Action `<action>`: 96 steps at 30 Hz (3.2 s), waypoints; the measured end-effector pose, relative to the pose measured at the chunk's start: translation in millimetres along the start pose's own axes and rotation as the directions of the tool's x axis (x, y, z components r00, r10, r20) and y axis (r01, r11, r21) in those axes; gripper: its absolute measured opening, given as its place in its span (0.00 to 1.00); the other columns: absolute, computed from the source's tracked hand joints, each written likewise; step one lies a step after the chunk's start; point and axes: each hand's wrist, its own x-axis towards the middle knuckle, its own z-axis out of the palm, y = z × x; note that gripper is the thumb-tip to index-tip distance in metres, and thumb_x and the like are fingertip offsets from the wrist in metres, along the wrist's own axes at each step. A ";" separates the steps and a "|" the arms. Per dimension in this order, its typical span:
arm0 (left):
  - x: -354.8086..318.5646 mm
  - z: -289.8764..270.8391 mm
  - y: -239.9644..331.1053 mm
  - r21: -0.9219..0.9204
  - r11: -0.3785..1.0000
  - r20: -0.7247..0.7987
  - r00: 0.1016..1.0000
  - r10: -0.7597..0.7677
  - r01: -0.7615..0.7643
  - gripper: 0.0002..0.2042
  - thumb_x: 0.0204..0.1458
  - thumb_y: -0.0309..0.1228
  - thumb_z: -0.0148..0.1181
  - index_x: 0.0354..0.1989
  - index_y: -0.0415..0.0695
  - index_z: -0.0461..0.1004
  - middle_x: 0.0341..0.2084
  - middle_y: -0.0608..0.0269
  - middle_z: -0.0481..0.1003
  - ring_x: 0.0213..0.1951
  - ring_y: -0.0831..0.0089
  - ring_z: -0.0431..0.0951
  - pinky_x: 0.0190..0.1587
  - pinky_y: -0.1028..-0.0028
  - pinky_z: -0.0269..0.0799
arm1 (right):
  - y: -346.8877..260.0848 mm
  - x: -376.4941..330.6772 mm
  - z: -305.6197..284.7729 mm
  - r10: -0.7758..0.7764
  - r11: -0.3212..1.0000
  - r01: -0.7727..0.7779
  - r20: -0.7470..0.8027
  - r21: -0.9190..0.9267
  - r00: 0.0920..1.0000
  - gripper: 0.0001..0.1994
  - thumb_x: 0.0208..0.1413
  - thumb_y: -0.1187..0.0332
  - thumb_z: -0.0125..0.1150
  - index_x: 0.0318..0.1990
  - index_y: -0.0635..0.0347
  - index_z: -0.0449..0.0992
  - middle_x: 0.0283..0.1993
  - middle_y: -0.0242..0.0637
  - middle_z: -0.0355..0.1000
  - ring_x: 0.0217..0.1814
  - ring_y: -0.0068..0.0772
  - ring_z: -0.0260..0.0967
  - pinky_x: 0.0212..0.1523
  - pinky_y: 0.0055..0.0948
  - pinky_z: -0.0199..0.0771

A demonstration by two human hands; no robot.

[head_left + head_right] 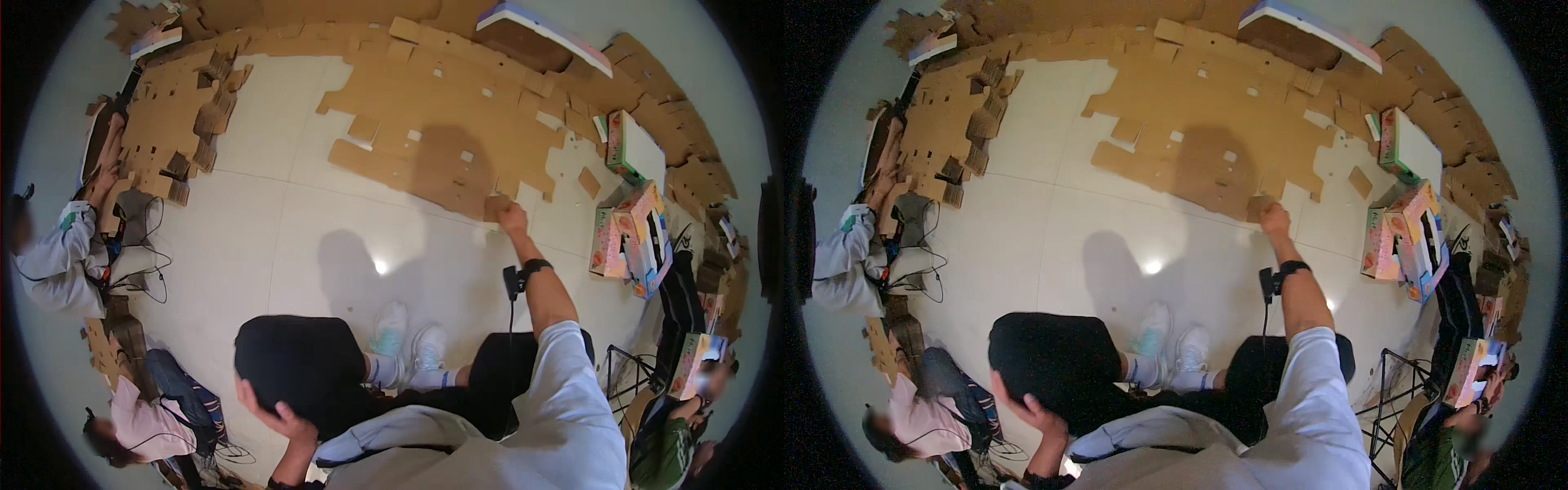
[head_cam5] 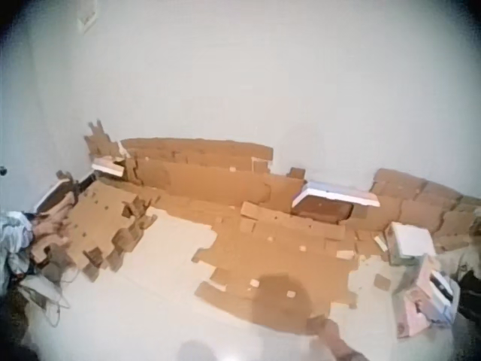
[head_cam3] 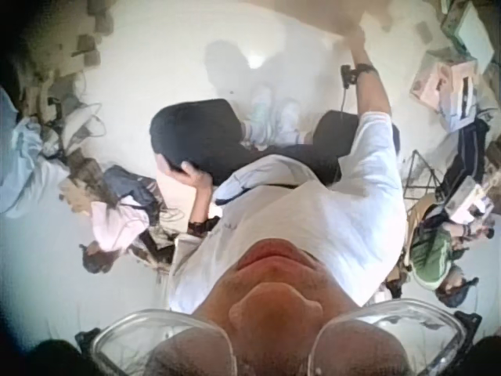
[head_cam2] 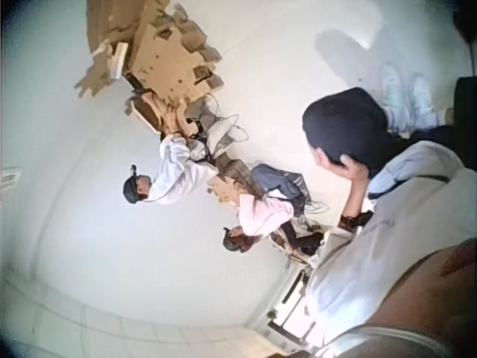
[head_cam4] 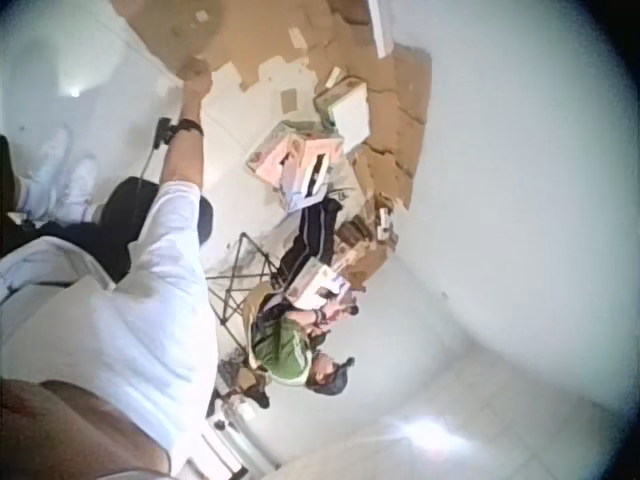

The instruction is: Assembling colorful cardboard gift or product boxes by folding flaps.

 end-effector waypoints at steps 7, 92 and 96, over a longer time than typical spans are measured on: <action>21.0 21.2 55.9 -0.234 0.957 0.057 0.981 0.188 -0.169 0.28 0.64 0.30 0.62 0.73 0.41 0.67 0.76 0.35 0.58 0.74 0.36 0.62 0.75 0.43 0.56 | -93.6 12.1 -99.1 -0.069 0.994 0.058 0.115 0.092 0.991 0.20 0.61 0.57 0.56 0.44 0.67 0.86 0.41 0.59 0.84 0.42 0.57 0.84 0.46 0.53 0.81; -103.4 88.2 -62.8 -0.915 -0.036 0.347 0.830 0.436 0.401 0.23 0.64 0.51 0.56 0.59 0.47 0.71 0.56 0.51 0.75 0.53 0.43 0.76 0.56 0.46 0.75 | -230.6 -513.9 -129.8 -0.728 0.671 -0.366 0.667 0.645 -0.158 0.20 0.79 0.60 0.53 0.53 0.73 0.82 0.43 0.46 0.87 0.42 0.31 0.85 0.45 0.30 0.83; -92.2 112.7 -37.5 -0.918 0.124 0.395 0.895 0.209 0.376 0.21 0.63 0.48 0.58 0.56 0.46 0.72 0.54 0.52 0.76 0.51 0.46 0.76 0.55 0.48 0.75 | -215.7 -526.7 -121.0 -0.741 0.658 -0.380 0.649 0.650 -0.172 0.20 0.79 0.59 0.53 0.54 0.71 0.82 0.47 0.45 0.87 0.45 0.29 0.84 0.46 0.29 0.81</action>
